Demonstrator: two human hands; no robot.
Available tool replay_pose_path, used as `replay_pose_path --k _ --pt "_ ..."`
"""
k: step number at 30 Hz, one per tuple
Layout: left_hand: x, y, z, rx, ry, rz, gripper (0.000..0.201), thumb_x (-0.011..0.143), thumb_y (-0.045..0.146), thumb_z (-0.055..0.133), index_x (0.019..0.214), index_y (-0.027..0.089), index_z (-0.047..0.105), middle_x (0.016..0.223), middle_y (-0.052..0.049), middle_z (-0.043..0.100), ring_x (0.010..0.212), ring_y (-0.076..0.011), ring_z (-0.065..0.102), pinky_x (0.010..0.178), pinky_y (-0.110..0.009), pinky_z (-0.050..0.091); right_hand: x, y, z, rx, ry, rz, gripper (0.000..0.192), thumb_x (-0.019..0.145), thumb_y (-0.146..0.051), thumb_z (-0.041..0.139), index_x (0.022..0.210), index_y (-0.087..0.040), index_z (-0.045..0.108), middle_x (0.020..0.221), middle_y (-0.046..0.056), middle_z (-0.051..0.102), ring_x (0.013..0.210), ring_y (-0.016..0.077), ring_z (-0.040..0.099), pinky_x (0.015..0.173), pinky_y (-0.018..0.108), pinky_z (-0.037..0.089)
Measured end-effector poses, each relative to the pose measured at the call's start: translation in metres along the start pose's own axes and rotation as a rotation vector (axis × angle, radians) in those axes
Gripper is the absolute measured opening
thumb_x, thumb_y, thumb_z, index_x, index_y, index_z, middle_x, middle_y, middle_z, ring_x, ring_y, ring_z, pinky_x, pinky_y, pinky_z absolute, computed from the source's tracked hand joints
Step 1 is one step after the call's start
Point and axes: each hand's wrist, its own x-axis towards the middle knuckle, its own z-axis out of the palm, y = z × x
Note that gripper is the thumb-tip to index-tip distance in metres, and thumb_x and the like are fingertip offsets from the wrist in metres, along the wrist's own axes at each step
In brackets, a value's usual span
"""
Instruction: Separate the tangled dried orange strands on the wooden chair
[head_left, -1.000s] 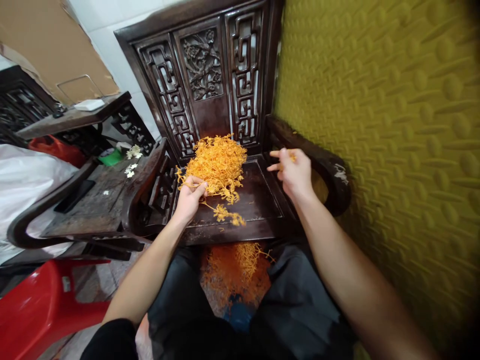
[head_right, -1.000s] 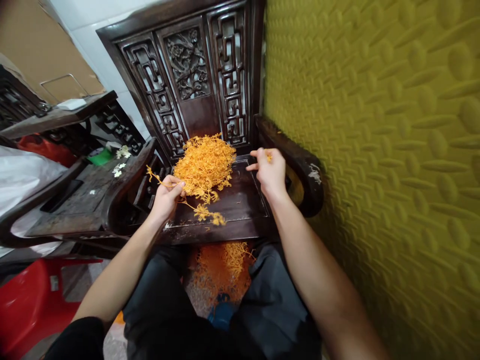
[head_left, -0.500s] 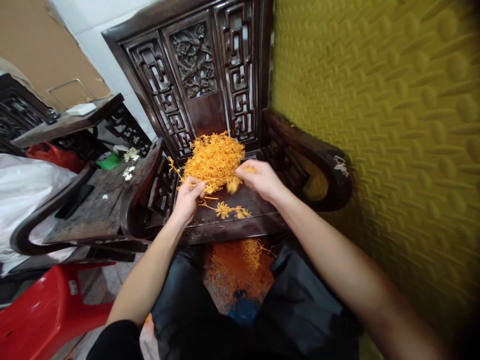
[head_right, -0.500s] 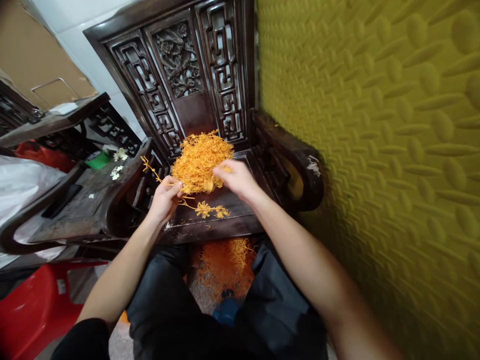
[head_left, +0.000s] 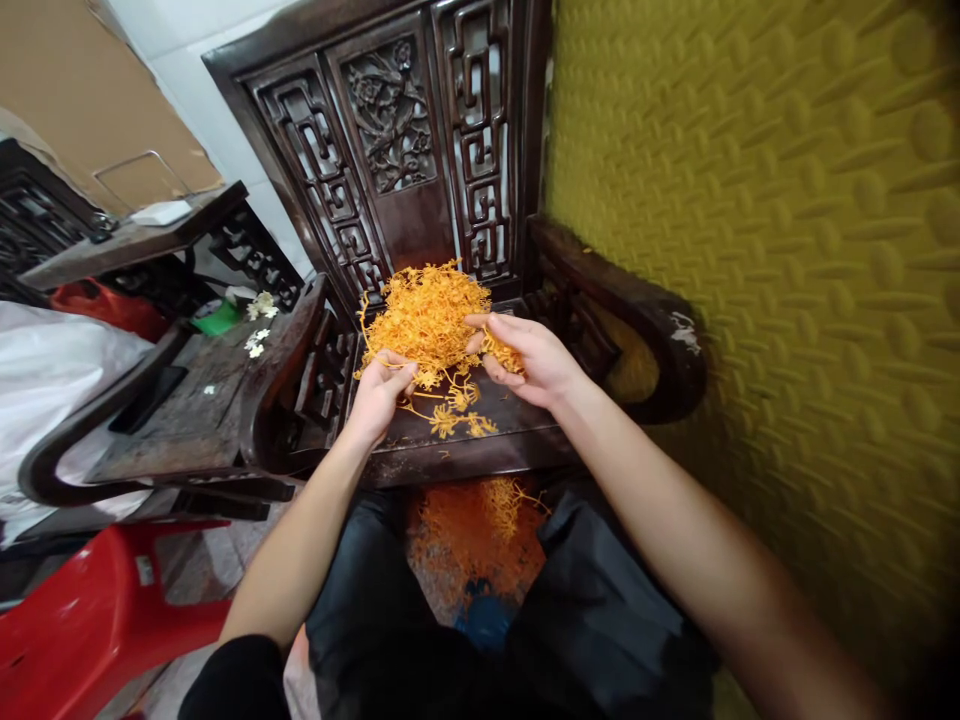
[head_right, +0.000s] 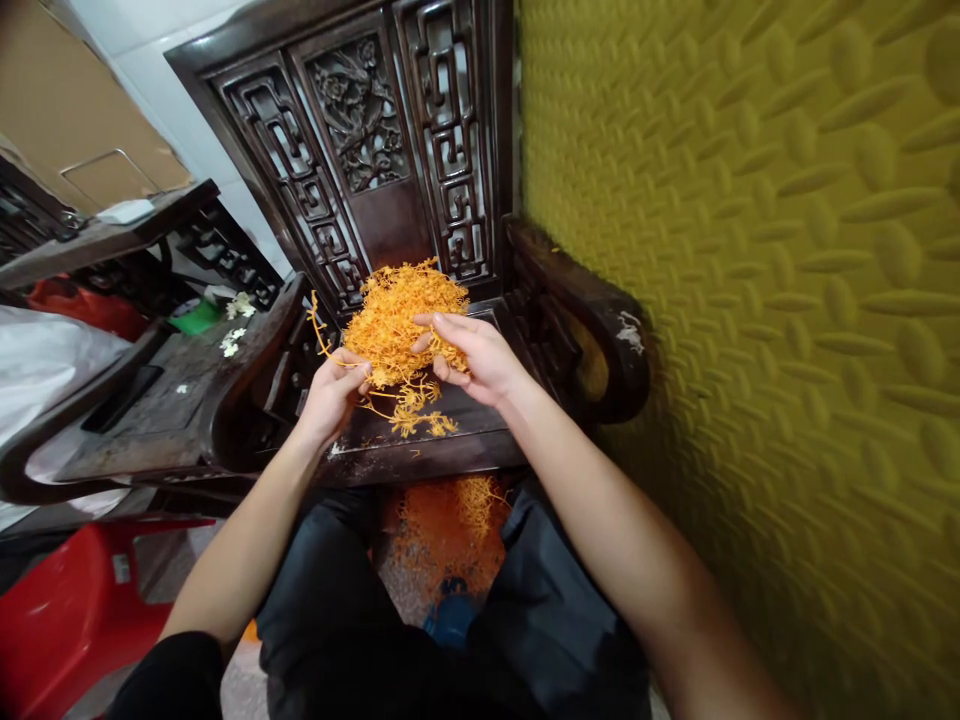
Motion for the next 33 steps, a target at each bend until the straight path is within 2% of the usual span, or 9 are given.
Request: replay_pose_path --k 5,10,12,16,19,23,25,28,33 --pt "-0.001 -0.001 0.008 0.078 -0.029 -0.011 0.033 0.079 0.035 0.079 0.083 0.018 0.051 0.058 0.006 0.056 0.052 -0.0077 0.047 0.055 -0.021 0.033 -0.003 -0.002 0.005 0.132 -0.13 0.136 0.035 0.092 -0.045 0.067 0.11 -0.015 0.068 0.095 0.01 0.076 0.055 0.011 0.069 0.029 0.01 0.026" --pt "0.0 0.002 0.012 0.15 -0.03 -0.014 0.035 0.079 0.041 0.079 0.083 0.019 0.051 0.056 0.005 0.055 0.048 -0.0081 0.044 0.051 -0.022 0.029 -0.011 -0.006 0.004 0.105 -0.239 0.216 0.028 0.089 -0.031 0.071 0.111 -0.014 0.069 0.078 0.007 0.073 0.09 0.028 0.077 0.056 0.033 0.066" --pt "-0.001 0.003 0.013 0.185 -0.029 -0.001 0.034 0.08 0.041 0.077 0.083 0.019 0.051 0.056 0.005 0.055 0.048 -0.0083 0.044 0.051 -0.022 0.029 -0.014 -0.009 0.006 0.083 -0.276 0.234 0.028 0.087 -0.024 0.07 0.112 -0.012 0.07 0.09 0.011 0.076 0.103 0.0314 0.075 0.066 0.042 0.068" --pt "-0.003 0.005 0.016 0.247 -0.031 0.038 0.03 0.084 0.039 0.074 0.082 0.019 0.051 0.058 0.004 0.056 0.051 -0.0088 0.047 0.052 -0.023 0.032 -0.014 -0.013 0.012 0.095 -0.219 0.151 0.034 0.079 -0.01 0.068 0.113 -0.014 0.073 0.142 0.014 0.062 0.122 0.03 0.066 0.078 0.034 0.067" --pt "-0.004 0.005 0.017 0.257 -0.017 0.035 0.03 0.083 0.039 0.074 0.082 0.019 0.051 0.057 0.005 0.055 0.05 -0.0087 0.047 0.052 -0.023 0.032 -0.012 -0.009 0.012 0.036 -0.117 0.039 0.046 0.074 -0.009 0.072 0.119 -0.019 0.072 0.141 0.012 0.064 0.107 0.0224 0.072 0.061 0.021 0.062" --pt "-0.003 0.007 0.017 0.243 0.031 0.017 0.03 0.082 0.038 0.074 0.084 0.019 0.051 0.057 0.005 0.056 0.049 -0.0086 0.045 0.051 -0.023 0.03 -0.012 -0.001 0.011 -0.422 -0.057 -0.125 0.035 0.086 -0.031 0.073 0.118 -0.015 0.075 0.097 0.01 0.079 0.063 0.0128 0.066 0.046 0.022 0.048" --pt "-0.003 0.007 0.018 0.241 0.049 0.007 0.029 0.081 0.037 0.074 0.084 0.019 0.051 0.057 0.004 0.056 0.05 -0.0089 0.046 0.052 -0.023 0.031 -0.013 0.002 0.014 -0.755 -0.091 -0.223 0.033 0.09 -0.038 0.071 0.112 -0.015 0.079 0.091 0.009 0.079 0.069 0.016 0.069 0.063 0.029 0.055" --pt "-0.003 0.007 0.021 0.248 0.062 -0.029 0.027 0.081 0.036 0.073 0.084 0.018 0.052 0.056 0.004 0.056 0.05 -0.0092 0.047 0.052 -0.023 0.032 -0.016 0.007 0.021 -1.17 -0.146 -0.385 0.04 0.087 -0.042 0.075 0.12 -0.018 0.076 0.111 0.01 0.078 0.096 0.0237 0.072 0.089 0.037 0.053" --pt "-0.005 0.006 0.025 0.251 0.043 -0.045 0.026 0.08 0.034 0.074 0.082 0.018 0.053 0.056 0.004 0.056 0.051 -0.0095 0.048 0.053 -0.023 0.033 -0.016 0.013 0.028 -1.601 -0.133 -0.443 0.028 0.099 -0.039 0.059 0.108 -0.019 0.076 0.1 0.008 0.076 0.089 0.0221 0.069 0.076 0.032 0.046"
